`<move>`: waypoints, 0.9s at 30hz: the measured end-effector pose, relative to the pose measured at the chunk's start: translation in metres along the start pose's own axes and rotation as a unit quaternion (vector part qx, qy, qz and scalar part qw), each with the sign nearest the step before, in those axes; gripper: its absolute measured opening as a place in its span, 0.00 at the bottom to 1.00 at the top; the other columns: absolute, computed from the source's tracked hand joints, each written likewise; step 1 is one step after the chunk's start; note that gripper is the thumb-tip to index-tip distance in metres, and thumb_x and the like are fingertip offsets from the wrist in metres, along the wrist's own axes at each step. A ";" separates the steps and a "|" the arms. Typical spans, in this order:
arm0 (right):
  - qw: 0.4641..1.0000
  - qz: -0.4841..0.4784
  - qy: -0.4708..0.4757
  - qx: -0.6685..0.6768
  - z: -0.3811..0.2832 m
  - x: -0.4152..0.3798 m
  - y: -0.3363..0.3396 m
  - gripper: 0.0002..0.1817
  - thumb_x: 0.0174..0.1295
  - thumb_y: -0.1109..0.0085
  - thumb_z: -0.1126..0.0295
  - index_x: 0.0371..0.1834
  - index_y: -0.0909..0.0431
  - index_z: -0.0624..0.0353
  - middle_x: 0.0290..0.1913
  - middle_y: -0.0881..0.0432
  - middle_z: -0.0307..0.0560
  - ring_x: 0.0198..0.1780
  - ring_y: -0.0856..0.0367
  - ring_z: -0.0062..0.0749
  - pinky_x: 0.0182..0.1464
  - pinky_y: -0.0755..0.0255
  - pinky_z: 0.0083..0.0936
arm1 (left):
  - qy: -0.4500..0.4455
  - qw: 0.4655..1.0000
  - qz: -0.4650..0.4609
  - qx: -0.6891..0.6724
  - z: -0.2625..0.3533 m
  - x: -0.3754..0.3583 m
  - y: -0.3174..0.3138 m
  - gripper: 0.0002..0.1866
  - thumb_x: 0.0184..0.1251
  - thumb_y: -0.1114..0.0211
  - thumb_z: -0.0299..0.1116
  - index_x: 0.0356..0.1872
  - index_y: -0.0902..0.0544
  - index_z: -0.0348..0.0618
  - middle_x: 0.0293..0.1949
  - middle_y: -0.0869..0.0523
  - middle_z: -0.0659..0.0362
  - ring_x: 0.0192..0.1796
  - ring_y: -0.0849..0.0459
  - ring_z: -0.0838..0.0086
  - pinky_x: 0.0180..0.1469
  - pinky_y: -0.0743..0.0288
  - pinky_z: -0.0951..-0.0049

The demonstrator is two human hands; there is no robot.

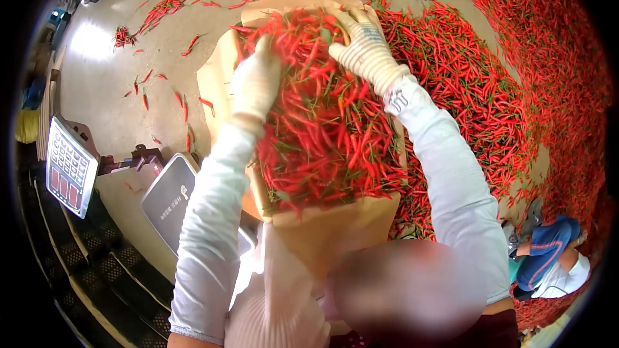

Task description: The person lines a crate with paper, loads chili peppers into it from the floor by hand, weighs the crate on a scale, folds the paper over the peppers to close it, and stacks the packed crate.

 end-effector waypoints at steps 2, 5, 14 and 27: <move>0.990 -0.052 -0.015 -0.131 0.010 0.005 -0.018 0.39 0.49 0.39 0.59 0.71 0.36 0.37 0.72 0.40 0.59 0.71 0.44 0.61 0.74 0.48 0.45 | -0.012 0.998 -0.031 0.058 -0.005 0.017 -0.015 0.22 0.68 0.46 0.43 0.62 0.28 0.54 0.34 0.14 0.46 0.38 0.15 0.49 0.41 0.24 0.52; 0.995 -0.090 -0.015 -0.040 0.005 -0.020 -0.033 0.37 0.53 0.44 0.66 0.72 0.37 0.37 0.73 0.44 0.58 0.71 0.45 0.62 0.73 0.45 0.46 | 0.006 0.991 -0.075 0.109 -0.008 0.016 -0.020 0.23 0.68 0.46 0.41 0.64 0.31 0.54 0.33 0.13 0.48 0.37 0.14 0.51 0.40 0.24 0.52; 0.937 -0.244 0.057 -0.243 -0.036 -0.125 -0.040 0.39 0.55 0.45 0.75 0.73 0.39 0.34 0.79 0.55 0.47 0.76 0.56 0.61 0.68 0.44 0.57 | -0.024 0.971 -0.193 0.136 0.004 -0.050 -0.042 0.31 0.62 0.42 0.32 0.67 0.40 0.48 0.30 0.14 0.48 0.34 0.14 0.53 0.37 0.21 0.54; 0.960 -0.011 -0.125 0.249 -0.035 -0.199 0.164 0.16 0.60 0.42 0.61 0.43 0.17 0.61 0.41 0.15 0.56 0.44 0.17 0.41 0.51 0.26 0.31 | 0.264 0.489 -0.345 -0.757 0.112 -0.141 0.028 0.17 0.73 0.43 0.35 0.58 0.27 0.40 0.46 0.18 0.42 0.44 0.16 0.54 0.44 0.17 0.62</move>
Point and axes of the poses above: each hand's wrist, its own x-axis towards the middle knuckle, its own y-axis out of the back of the hand, z = x × y, the point moved 9 cm from there along x, towards the middle knuckle
